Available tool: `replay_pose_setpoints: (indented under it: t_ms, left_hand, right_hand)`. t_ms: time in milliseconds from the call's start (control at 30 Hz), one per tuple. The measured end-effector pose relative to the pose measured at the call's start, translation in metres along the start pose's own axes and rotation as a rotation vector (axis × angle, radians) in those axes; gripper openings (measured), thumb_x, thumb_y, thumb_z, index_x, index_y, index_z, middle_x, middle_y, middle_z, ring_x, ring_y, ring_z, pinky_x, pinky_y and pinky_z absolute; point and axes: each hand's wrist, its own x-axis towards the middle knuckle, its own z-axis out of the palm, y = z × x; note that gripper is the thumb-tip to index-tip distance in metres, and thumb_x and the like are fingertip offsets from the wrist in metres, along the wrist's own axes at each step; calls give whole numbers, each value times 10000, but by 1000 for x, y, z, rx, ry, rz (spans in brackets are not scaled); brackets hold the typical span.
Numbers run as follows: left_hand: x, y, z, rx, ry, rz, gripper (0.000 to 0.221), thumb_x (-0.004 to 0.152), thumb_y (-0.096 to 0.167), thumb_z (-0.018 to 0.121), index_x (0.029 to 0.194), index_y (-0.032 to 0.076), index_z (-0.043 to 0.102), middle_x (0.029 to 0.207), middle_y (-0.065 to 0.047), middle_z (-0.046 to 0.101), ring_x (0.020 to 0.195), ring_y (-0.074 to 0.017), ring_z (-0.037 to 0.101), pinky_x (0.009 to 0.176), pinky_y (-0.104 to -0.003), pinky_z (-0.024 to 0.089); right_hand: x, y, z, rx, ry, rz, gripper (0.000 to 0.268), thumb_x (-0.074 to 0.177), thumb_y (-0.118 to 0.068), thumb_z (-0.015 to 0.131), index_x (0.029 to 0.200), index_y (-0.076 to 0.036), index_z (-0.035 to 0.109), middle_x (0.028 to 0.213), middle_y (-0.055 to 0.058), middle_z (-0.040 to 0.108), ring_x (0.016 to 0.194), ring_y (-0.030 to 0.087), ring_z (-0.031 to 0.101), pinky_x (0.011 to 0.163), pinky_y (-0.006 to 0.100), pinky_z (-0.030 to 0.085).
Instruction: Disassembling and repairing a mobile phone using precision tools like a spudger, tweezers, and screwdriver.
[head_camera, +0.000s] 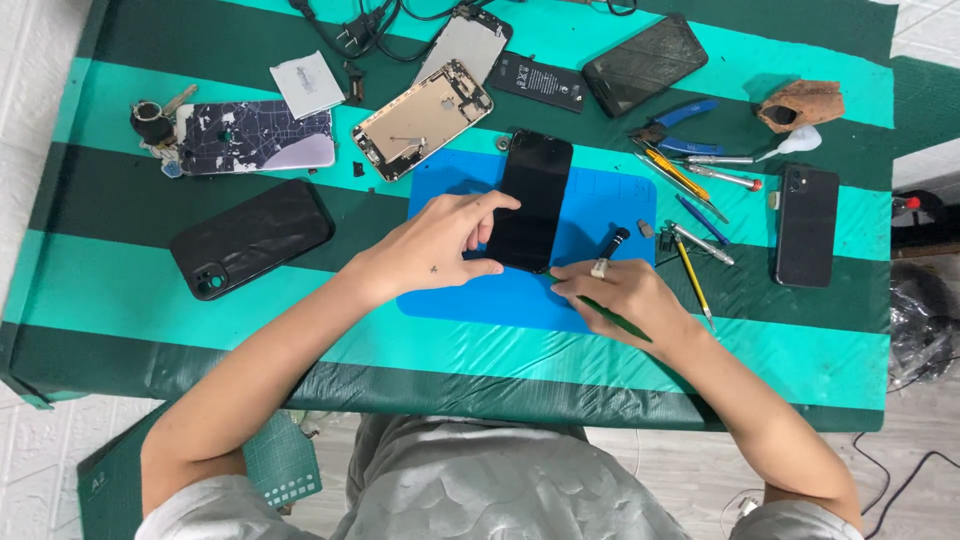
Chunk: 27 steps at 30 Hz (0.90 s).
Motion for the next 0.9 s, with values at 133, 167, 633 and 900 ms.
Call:
replay_pose_setpoints:
  t_ms: [133,167,633,900]
  left_hand:
    - [0,1,-1,17,-8,9,688,797,103,847,1401,-8,536,836,-97,621,746,-236,666,639,-374,590]
    - [0,1,1,28,-13,13,690,802,95,837,1411,-9,530,840,-96,620,745,-239,665,637,-379,585]
    - [-1,-6,-4,-14,-28,63,553,824,26,800,1331,16,580,868,-134,674,734,-276,688,643,-393,597]
    - [-2,-13,1,31,9,143,337,865,33,782,1178,31,658,885,-142,689,758,-277,701,634,-381,606]
  right_hand:
    - [8,-2,9,-1,-5,17,132,974,50,607,901,39,716,823,205,729,791,385,747,641,429,639]
    - [5,1,16,-21,50,-47,126,960,59,612,894,40,717,889,201,750,823,384,750,669,424,641]
    - [-6,-12,38,-308,208,-121,159,973,-12,674,821,-27,718,901,168,764,794,311,768,663,359,622]
    - [4,-20,39,-390,252,-62,175,965,-5,677,799,-29,729,886,129,770,841,290,785,689,357,636]
